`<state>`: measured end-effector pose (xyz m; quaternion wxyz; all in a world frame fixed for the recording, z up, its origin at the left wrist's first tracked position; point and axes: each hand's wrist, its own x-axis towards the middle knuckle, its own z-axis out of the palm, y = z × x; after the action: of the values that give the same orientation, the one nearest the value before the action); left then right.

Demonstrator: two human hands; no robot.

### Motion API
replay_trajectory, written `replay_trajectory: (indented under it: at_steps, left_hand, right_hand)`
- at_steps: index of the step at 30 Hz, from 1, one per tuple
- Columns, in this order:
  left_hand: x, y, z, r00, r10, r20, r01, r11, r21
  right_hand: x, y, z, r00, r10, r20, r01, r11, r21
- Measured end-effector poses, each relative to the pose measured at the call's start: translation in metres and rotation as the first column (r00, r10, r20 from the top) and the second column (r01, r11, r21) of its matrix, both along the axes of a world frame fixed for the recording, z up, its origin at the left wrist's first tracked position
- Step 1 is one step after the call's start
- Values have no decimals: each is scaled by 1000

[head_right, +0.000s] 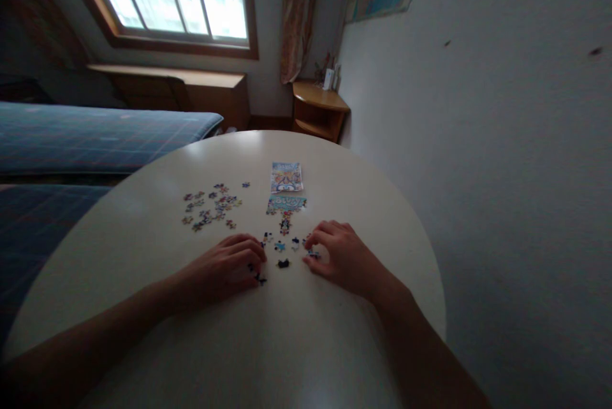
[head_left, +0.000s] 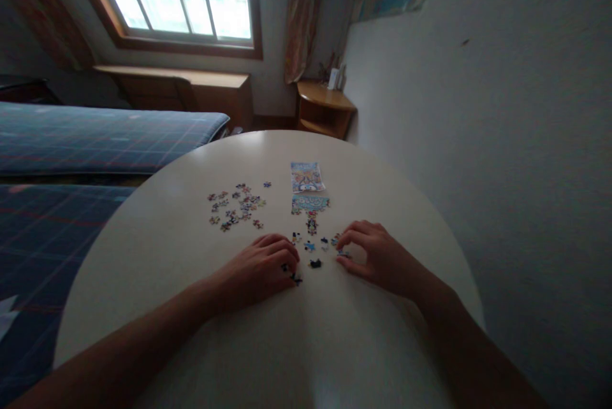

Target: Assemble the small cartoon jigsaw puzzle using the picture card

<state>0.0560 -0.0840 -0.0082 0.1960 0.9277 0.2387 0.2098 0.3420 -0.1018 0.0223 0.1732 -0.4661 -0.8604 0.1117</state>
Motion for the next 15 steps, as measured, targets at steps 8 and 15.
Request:
replay_trajectory:
  at_steps: [8, 15]
  left_hand:
    - [8, -6, -8, 985, 101, 136, -100, 995, -16]
    - [16, -14, -1, 965, 233, 118, -225, 972, -72]
  right_hand:
    - [-45, -15, -2, 966, 163, -202, -189, 976, -112]
    - [-42, -7, -6, 940, 70, -334, -122, 983, -138]
